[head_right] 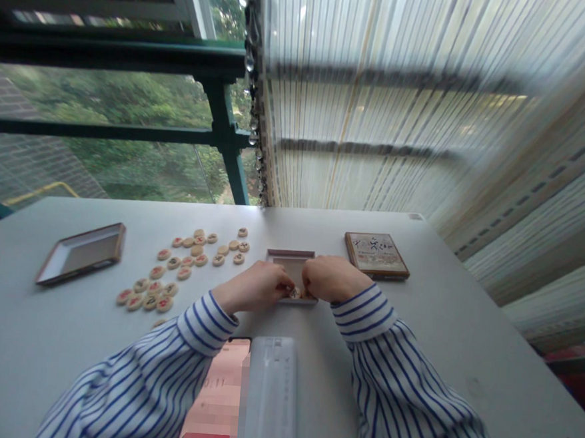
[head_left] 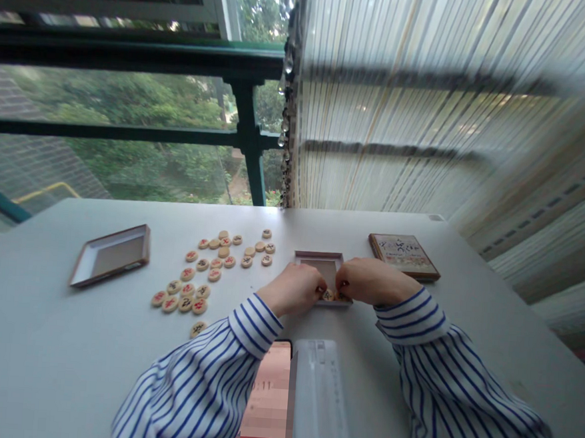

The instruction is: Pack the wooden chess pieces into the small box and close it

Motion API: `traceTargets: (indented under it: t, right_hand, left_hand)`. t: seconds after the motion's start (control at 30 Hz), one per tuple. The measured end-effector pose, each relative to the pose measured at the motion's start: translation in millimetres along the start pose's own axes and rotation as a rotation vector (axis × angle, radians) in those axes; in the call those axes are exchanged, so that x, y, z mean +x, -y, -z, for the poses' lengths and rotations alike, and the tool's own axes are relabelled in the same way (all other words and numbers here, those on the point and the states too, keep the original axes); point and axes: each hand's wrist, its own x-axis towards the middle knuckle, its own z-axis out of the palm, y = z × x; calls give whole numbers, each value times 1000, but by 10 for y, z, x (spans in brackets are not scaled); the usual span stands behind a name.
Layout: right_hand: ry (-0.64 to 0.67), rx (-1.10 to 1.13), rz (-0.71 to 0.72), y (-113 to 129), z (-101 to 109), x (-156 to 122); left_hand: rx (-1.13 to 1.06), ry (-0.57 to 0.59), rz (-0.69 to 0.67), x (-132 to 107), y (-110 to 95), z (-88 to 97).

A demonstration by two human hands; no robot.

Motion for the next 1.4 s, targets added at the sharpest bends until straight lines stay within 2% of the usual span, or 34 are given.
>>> traceTargets:
  t: [1.4]
  right_hand:
    - [9, 20, -11, 24, 45, -31]
  left_hand:
    - [-32, 6, -20, -4, 21, -4]
